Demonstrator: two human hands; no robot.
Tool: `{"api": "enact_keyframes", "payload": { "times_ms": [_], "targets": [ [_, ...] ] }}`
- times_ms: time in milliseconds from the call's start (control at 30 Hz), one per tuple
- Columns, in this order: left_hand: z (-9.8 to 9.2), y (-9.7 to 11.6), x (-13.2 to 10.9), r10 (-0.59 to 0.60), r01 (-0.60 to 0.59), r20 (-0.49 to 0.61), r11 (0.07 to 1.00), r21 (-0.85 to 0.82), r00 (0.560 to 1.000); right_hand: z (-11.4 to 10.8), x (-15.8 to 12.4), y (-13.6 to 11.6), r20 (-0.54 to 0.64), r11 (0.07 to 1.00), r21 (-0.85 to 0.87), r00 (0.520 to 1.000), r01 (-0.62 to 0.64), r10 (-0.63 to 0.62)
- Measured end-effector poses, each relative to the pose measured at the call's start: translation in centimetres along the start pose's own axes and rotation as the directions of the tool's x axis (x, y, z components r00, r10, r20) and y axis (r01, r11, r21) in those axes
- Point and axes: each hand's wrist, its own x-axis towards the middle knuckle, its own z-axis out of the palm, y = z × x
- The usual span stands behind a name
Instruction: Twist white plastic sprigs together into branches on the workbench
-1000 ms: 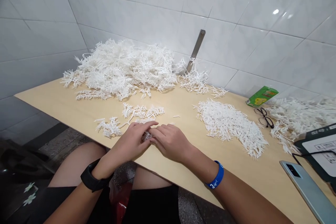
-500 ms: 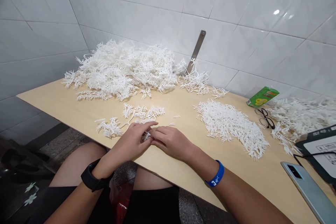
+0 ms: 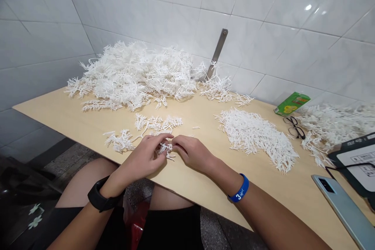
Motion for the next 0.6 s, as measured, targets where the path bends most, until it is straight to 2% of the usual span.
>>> {"api": "enact_keyframes", "payload": {
  "times_ms": [133, 367, 600],
  "targets": [
    [0.09, -0.13, 0.03, 0.005, -0.006, -0.006, 1.0, -0.01, 1.0, -0.12, 0.11, -0.11, 0.002, 0.999, -0.047, 1.0, 0.011, -0.011],
    [0.17, -0.19, -0.05, 0.005, -0.006, -0.011, 1.0, -0.01, 1.0, -0.19, 0.03, -0.2, 0.115, 0.934, -0.317, 0.984, 0.163, -0.133],
    [0.82, -0.13, 0.13, -0.101, 0.101, -0.006, 0.992, 0.082, 0.995, 0.2, 0.33, -0.65, 0.066, 0.92, -0.358, 0.987, 0.16, -0.146]
  ]
}}
